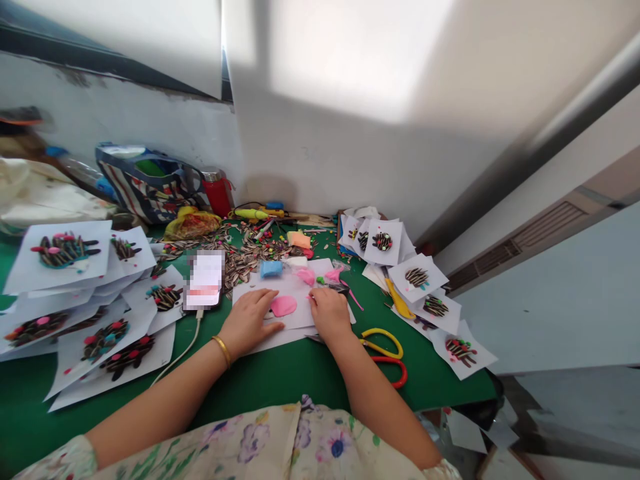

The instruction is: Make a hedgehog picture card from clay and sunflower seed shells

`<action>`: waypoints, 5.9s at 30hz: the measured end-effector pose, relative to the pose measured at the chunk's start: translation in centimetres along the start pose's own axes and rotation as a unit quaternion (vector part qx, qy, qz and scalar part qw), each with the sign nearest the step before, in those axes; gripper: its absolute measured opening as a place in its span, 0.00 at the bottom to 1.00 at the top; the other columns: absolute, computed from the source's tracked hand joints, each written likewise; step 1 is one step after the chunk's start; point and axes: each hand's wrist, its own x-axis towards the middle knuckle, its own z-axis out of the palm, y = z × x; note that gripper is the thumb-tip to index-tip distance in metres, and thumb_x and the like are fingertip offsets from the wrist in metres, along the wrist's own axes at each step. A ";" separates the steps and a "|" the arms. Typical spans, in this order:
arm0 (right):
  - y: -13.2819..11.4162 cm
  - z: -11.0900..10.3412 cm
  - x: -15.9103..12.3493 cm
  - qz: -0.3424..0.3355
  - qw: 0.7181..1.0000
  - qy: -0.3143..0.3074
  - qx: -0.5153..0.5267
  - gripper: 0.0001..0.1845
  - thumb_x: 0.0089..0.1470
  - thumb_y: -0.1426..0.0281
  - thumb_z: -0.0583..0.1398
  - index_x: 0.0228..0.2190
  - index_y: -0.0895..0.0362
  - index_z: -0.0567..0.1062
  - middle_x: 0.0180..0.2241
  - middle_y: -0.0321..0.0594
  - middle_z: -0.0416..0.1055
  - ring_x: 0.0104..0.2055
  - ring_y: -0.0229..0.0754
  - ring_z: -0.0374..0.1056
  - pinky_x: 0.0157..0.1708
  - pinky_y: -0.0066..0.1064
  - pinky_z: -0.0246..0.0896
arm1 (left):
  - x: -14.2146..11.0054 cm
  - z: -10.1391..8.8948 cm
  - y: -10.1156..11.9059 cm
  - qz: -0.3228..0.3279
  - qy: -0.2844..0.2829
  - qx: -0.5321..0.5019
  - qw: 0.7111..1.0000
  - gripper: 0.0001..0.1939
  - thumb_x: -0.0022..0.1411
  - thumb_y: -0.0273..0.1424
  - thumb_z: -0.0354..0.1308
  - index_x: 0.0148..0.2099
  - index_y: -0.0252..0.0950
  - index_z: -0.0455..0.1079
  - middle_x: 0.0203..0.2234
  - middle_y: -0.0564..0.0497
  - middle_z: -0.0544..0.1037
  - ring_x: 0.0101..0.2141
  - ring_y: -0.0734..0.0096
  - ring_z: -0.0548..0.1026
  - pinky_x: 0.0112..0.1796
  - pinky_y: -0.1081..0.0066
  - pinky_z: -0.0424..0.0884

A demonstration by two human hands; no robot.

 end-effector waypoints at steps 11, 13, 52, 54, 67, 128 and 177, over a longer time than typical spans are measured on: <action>-2.4 -0.3 -0.5 -0.047 0.983 -0.023 0.178 0.09 0.59 0.73 0.55 0.37 0.55 0.76 0.37 0.40 0.72 0.41 0.40 0.67 0.42 0.30 0.61 | -0.1 0.0 -0.5 0.018 0.020 -0.030 0.999 0.34 0.53 0.39 0.66 0.60 0.37 0.63 0.54 0.40 0.70 0.55 0.52 0.67 0.58 0.51 0.59; -3.1 -0.4 -0.6 -0.036 0.974 -0.034 0.222 0.07 0.58 0.71 0.57 0.35 0.55 0.75 0.35 0.39 0.73 0.39 0.40 0.67 0.40 0.31 0.61 | -0.1 -0.1 -0.4 0.029 0.046 -0.035 0.998 0.32 0.54 0.40 0.66 0.59 0.39 0.64 0.56 0.40 0.69 0.56 0.52 0.66 0.58 0.49 0.57; -5.7 -2.1 1.4 -0.128 0.988 -0.009 0.082 0.15 0.65 0.62 0.51 0.44 0.56 0.73 0.40 0.44 0.75 0.43 0.43 0.69 0.45 0.32 0.56 | 0.2 -1.2 0.0 -0.070 0.230 -0.309 0.920 0.08 0.60 0.37 0.60 0.36 0.38 0.74 0.31 0.51 0.76 0.33 0.69 0.73 0.38 0.67 0.71; -5.8 -2.1 1.1 -0.122 0.988 0.000 0.094 0.15 0.65 0.62 0.51 0.44 0.56 0.73 0.41 0.43 0.75 0.43 0.43 0.69 0.45 0.32 0.57 | 0.2 -1.4 -0.1 -0.059 0.227 -0.277 0.932 0.09 0.61 0.38 0.59 0.36 0.38 0.75 0.32 0.50 0.74 0.35 0.68 0.73 0.39 0.66 0.71; -6.3 -2.4 1.0 -0.098 0.985 -0.024 0.143 0.14 0.65 0.64 0.51 0.39 0.55 0.74 0.38 0.41 0.75 0.42 0.42 0.68 0.44 0.30 0.57 | -0.1 -1.1 0.0 0.000 0.126 -0.153 0.980 0.14 0.67 0.39 0.50 0.42 0.38 0.74 0.38 0.47 0.79 0.41 0.62 0.75 0.45 0.63 0.70; -3.6 0.3 -3.1 -0.119 0.991 -0.023 -0.051 0.19 0.61 0.70 0.55 0.53 0.48 0.69 0.49 0.45 0.69 0.49 0.47 0.62 0.47 0.39 0.58 | 0.1 0.6 0.3 -0.023 0.003 -0.011 1.000 0.25 0.63 0.36 0.54 0.61 0.36 0.62 0.55 0.41 0.71 0.57 0.56 0.66 0.60 0.50 0.52; -4.3 -2.6 -2.2 -0.091 0.981 0.049 0.161 0.17 0.53 0.74 0.60 0.46 0.53 0.71 0.45 0.45 0.67 0.49 0.48 0.63 0.50 0.40 0.62 | -0.5 -0.8 1.8 -0.031 0.102 -0.328 0.939 0.06 0.60 0.33 0.58 0.39 0.38 0.69 0.34 0.52 0.75 0.37 0.69 0.74 0.42 0.66 0.72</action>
